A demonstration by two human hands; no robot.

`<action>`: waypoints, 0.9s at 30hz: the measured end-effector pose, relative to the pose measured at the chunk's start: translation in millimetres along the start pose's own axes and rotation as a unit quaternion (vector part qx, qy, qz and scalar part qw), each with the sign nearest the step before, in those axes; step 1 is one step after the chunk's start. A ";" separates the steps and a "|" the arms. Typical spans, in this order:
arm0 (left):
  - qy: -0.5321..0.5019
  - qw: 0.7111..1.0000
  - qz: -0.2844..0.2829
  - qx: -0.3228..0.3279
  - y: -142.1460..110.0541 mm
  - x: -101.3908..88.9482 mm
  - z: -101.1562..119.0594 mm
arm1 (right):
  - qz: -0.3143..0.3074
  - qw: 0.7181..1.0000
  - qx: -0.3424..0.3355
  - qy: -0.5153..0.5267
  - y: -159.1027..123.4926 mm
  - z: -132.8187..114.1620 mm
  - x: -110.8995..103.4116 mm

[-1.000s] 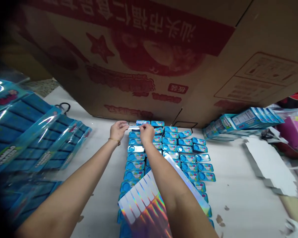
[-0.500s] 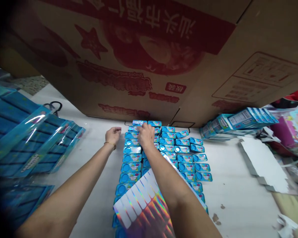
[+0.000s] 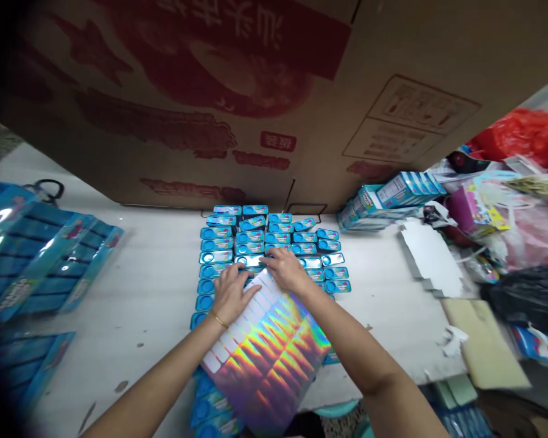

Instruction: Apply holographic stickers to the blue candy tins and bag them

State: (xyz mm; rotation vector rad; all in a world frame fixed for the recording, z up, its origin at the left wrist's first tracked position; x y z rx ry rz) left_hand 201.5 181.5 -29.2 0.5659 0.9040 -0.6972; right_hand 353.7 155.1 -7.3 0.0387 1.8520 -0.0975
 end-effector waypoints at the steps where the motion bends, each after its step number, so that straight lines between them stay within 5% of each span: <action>1: 0.007 1.000 0.006 -0.007 -1.4 5.9 3.1 | -0.008 1.000 -0.008 -0.027 -7.4 0.3 4.4; 6: 0.018 0.999 0.035 -0.027 -2.5 14.8 4.5 | 0.009 0.995 -0.053 -0.082 -22.9 3.4 18.1; 13: 0.014 0.999 0.042 -0.029 -3.2 13.1 6.2 | 0.030 0.993 -0.094 -0.069 -40.8 14.4 8.0; 19: 0.019 0.998 0.054 -0.027 -3.7 13.8 5.7 | 0.037 0.995 -0.055 -0.080 -29.3 9.2 3.5; 27: 0.014 0.998 0.054 -0.030 -3.6 14.5 4.5 | 0.045 0.988 -0.112 -0.092 -32.1 10.1 21.0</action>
Point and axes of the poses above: each hand's wrist, its own y-axis towards the middle knuckle, its own x-axis out of the palm, z = x × y, the point moved 4 cm from there along y, towards the middle knuckle, and after that the axes turned 13 degrees about x, right-handed, at the moved point
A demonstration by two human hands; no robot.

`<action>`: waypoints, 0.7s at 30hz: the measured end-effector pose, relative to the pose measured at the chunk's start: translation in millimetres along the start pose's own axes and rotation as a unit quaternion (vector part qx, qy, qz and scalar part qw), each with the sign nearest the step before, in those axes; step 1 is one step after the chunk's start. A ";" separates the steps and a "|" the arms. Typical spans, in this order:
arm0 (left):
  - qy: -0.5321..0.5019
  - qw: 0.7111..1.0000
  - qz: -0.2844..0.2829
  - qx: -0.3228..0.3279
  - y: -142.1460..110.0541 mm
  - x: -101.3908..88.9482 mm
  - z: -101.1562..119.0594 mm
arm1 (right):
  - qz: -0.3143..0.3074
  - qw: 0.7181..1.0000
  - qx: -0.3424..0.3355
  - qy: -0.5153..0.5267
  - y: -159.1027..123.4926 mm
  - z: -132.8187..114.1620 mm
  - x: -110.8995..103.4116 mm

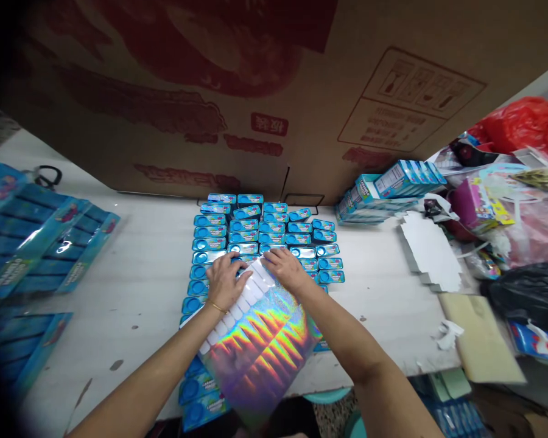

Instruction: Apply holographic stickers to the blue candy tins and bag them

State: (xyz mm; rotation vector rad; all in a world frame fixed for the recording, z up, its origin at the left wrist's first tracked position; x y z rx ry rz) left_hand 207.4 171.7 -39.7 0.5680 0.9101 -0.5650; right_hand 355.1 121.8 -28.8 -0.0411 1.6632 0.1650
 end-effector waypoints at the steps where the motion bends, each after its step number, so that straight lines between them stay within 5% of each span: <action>1: -0.001 1.000 0.001 -0.001 0.0 -0.1 0.0 | 0.003 1.000 -0.002 0.007 -3.1 -1.1 -3.1; 4: -0.005 1.000 0.002 -0.003 -0.2 -0.2 0.4 | -0.005 0.999 0.023 0.043 -8.0 -6.4 -25.3; 8: -0.033 0.999 0.007 -0.008 0.2 -0.7 0.9 | -0.016 0.974 0.139 0.177 -1.4 -8.5 -74.0; 12: -0.172 0.982 0.063 -0.042 2.3 -8.8 -4.9 | -0.045 0.866 0.311 0.389 17.0 -1.6 -85.9; 14: -0.322 0.936 0.106 -0.098 2.0 -15.1 -11.9 | -0.058 0.781 0.387 0.486 26.6 -1.5 -72.4; 18: -0.573 0.765 0.147 -0.255 -3.5 -25.3 -24.3 | -0.043 0.656 0.448 0.606 41.8 -14.9 -42.5; 21: -0.603 0.719 0.166 -0.303 -5.0 -36.3 -34.4 | -0.044 0.599 0.459 0.655 49.5 -29.6 -26.6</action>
Point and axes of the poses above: each hand's wrist, its own y-axis towards the middle knuckle, its own x-axis out of the palm, z = x × y, the point moved 4 cm from there along y, towards the middle knuckle, and after that the axes turned 13 degrees about x, right-handed, at the moved point
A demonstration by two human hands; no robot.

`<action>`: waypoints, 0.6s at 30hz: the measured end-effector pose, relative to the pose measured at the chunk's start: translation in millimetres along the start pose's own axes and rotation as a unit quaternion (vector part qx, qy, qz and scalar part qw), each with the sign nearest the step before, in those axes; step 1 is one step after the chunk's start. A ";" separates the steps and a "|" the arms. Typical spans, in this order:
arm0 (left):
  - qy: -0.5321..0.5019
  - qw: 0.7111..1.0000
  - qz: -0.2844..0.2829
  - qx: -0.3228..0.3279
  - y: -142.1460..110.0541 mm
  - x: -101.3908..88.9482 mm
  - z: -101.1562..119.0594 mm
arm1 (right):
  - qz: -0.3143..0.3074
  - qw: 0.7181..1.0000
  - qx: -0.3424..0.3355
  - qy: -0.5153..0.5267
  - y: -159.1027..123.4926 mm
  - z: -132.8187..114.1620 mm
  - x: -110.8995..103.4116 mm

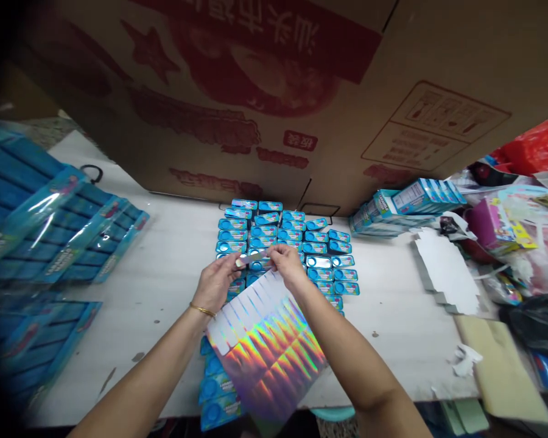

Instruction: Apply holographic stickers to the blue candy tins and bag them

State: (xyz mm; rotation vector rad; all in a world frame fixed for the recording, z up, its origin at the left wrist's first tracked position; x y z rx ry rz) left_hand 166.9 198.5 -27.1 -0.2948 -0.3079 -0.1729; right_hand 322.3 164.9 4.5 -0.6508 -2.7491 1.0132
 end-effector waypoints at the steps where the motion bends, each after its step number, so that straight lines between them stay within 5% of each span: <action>1: 0.007 1.000 0.008 0.004 3.6 -4.5 3.2 | -0.004 1.000 0.007 0.011 2.7 2.8 6.2; 11: 0.121 0.982 0.037 0.140 105.8 -52.6 28.1 | 0.141 0.979 -0.134 -0.067 66.6 -11.2 78.9; 18: 0.188 0.970 0.029 0.150 156.8 -61.2 20.6 | 0.249 0.915 -0.181 -0.263 97.8 -24.1 99.1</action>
Point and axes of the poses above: each hand's wrist, its own y-axis towards the middle knuckle, its own x-axis out of the palm, z = x × y, the point moved 4 cm from there along y, towards the middle knuckle, and after that the axes turned 13 degrees about x, right-handed, at the moved point
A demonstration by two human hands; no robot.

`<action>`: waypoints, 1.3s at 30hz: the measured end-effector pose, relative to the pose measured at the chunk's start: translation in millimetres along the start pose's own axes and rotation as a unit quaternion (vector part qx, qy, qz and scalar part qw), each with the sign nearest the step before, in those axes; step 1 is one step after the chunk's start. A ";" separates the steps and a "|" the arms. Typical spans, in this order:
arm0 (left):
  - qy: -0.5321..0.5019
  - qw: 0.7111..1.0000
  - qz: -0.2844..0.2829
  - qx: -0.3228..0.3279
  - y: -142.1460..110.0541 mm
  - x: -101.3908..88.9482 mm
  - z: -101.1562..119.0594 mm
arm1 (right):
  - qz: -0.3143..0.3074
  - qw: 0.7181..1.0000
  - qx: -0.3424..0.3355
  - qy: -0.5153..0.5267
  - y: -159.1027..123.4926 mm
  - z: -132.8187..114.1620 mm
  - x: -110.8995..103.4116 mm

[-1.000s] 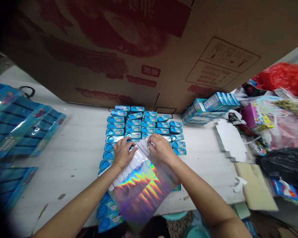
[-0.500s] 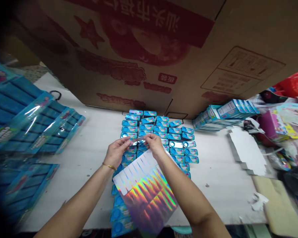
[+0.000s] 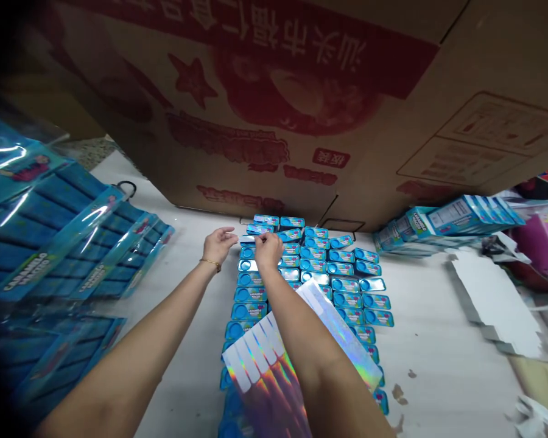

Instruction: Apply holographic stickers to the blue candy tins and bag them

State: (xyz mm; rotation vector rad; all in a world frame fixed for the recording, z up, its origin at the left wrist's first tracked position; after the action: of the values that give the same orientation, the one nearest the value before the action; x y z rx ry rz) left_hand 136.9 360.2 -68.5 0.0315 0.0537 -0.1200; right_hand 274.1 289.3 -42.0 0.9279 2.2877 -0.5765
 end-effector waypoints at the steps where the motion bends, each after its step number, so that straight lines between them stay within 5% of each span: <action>1: 0.000 1.000 -0.003 -0.002 1.7 1.2 -4.1 | 0.008 0.999 -0.018 -0.030 1.3 0.1 1.9; 7: 0.050 0.999 -0.012 -0.011 1.0 6.3 -21.9 | 0.059 0.976 -0.103 -0.182 -2.0 -0.5 0.7; 12: 0.221 0.967 -0.088 0.093 -4.5 1.2 -11.0 | -0.029 0.915 -0.259 -0.308 -16.4 -8.5 -2.0; 16: 0.300 0.940 -0.075 0.142 -30.7 -2.6 13.6 | -0.029 0.925 -0.235 -0.298 -8.3 6.0 -39.5; 18: 0.307 0.926 -0.104 0.192 -60.1 12.1 30.8 | -0.023 0.939 -0.231 -0.252 -4.4 23.2 -73.5; 21: 0.326 0.887 -0.225 0.239 -118.6 53.4 50.3 | -0.071 0.932 -0.282 -0.217 -11.8 54.6 -119.9; 25: 0.387 0.853 -0.267 0.226 -173.0 97.2 54.3 | -0.116 0.895 -0.317 -0.293 -29.5 92.1 -142.0; 33: 0.423 0.846 -0.229 0.230 -180.3 109.4 43.4 | -0.106 0.822 -0.418 -0.373 -45.6 128.9 -144.5; 39: 0.422 0.846 -0.224 0.235 -181.8 110.5 44.9 | -0.082 0.829 -0.433 -0.345 -53.1 135.6 -160.1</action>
State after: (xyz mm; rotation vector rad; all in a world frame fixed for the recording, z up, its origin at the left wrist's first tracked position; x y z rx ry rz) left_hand 226.9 165.2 -35.0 0.5697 0.9238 -0.5849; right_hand 376.9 99.7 -25.2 0.0345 1.6478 0.1074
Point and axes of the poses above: each hand's wrist, its own y-axis towards the middle knuckle, its own x-axis out of the palm, z = x × y, the point moved 4 cm from there along y, towards the middle knuckle, and after that the axes turned 13 degrees about x, right-handed, at the moved point
